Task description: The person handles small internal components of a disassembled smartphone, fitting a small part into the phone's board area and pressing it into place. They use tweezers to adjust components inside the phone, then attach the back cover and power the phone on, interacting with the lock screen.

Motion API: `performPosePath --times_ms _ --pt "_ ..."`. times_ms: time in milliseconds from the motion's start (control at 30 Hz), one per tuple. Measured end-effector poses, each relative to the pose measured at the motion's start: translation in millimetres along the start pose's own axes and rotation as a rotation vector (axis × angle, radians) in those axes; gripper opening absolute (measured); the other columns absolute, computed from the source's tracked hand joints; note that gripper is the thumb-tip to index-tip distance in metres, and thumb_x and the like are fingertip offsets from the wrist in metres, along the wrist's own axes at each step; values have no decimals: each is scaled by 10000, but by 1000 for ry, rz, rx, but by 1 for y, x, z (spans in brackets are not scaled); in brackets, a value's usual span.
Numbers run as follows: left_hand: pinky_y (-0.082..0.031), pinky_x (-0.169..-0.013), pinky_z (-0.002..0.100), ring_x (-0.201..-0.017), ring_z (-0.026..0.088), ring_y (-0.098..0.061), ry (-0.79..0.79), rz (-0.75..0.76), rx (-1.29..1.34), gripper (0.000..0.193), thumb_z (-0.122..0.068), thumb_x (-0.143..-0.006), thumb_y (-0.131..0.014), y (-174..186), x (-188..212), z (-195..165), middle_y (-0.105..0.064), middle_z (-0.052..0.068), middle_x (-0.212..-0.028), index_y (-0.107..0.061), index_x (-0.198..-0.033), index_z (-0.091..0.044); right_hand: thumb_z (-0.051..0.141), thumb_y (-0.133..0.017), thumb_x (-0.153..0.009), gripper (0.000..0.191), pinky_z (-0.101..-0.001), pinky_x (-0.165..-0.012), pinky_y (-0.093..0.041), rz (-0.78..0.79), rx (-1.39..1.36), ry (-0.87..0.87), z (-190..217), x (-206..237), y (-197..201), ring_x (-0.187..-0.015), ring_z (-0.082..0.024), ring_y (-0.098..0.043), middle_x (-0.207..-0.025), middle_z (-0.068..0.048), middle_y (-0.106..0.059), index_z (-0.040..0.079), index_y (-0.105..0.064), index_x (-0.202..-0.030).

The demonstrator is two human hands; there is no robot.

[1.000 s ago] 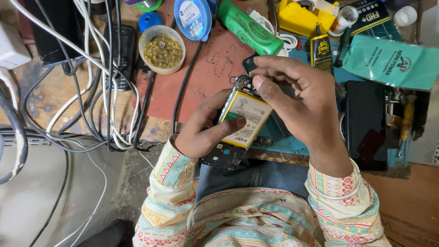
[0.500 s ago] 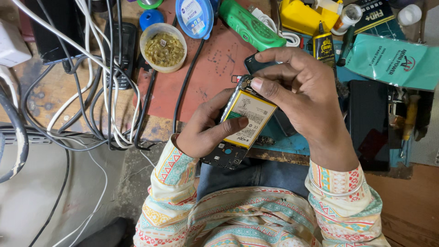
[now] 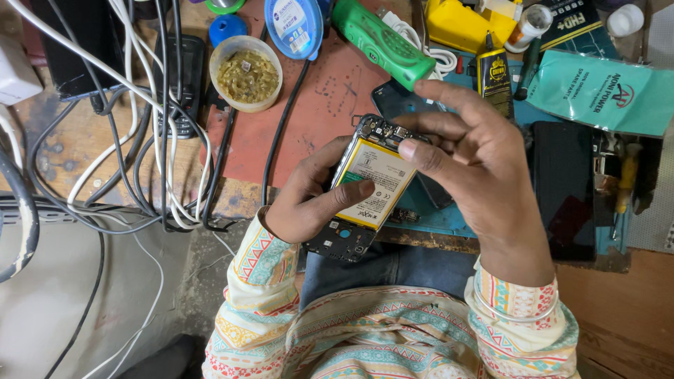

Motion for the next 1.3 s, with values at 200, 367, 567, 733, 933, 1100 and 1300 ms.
performPosePath --times_ms 200,367,567,733,933,1100,1300 --pt "-524 -1056 330 -1200 150 -617 -5 13 9 496 -57 -1004 -664 0 0 0 -649 87 -1273 -489 -1461 22 -21 -741 -935 494 -260 -894 -587 -51 -33 -12 -12 -1 -8 -1036 -148 -709 -1186 -182 -732 -61 -552 -1390" --pt "-518 -1059 327 -1199 150 -615 4 21 -18 506 -54 -1000 -657 -1 -1 -1 -651 88 -1272 -486 -1470 22 -32 -736 -951 449 -268 -933 -582 -60 -92 -15 -15 -3 -7 -1041 -158 -708 -1151 -165 -728 -62 -579 -1370" --pt "-520 -1064 331 -1209 154 -617 -5 19 -11 526 -51 -993 -670 -3 -1 -2 -653 89 -1280 -488 -1481 27 7 -751 -923 512 -271 -944 -585 -7 -70 -25 -12 -1 -12 -1090 -143 -687 -1182 -139 -711 -35 -562 -1397" --pt "-516 -1072 330 -1222 150 -609 -20 29 9 539 -49 -1000 -671 -4 -1 -2 -648 85 -1287 -478 -1497 26 -7 -764 -927 510 -268 -949 -575 -10 -36 11 -10 -2 -16 -1090 -140 -679 -1173 -137 -705 -39 -571 -1398" --pt "-515 -1084 334 -1238 152 -609 -5 36 56 544 -53 -994 -670 -6 -1 -1 -646 80 -1294 -474 -1495 26 -39 -746 -919 499 -261 -930 -576 -8 -57 5 -12 -7 -14 -1034 -134 -692 -1122 -119 -715 -28 -578 -1388" --pt "-530 -1046 329 -1193 147 -627 39 39 12 515 -50 -988 -683 -7 0 0 -663 81 -1251 -504 -1465 28 -47 -744 -902 532 -246 -879 -565 98 -90 -68 -10 -13 -12 -973 -110 -680 -1101 -108 -715 -12 -569 -1403" --pt "-542 -1016 321 -1160 133 -638 60 31 10 504 -42 -981 -685 -7 -2 1 -677 79 -1221 -512 -1450 27 -52 -755 -895 526 -241 -861 -558 107 -40 -84 -13 -14 -9 -943 -89 -667 -1083 -96 -715 -18 -577 -1389"
Point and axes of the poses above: each hand's wrist, its own x-axis away from the middle knuckle, its own y-axis out of the back of the hand, z = x × y, the point moved 8 cm from there along -x, towards the middle knuckle
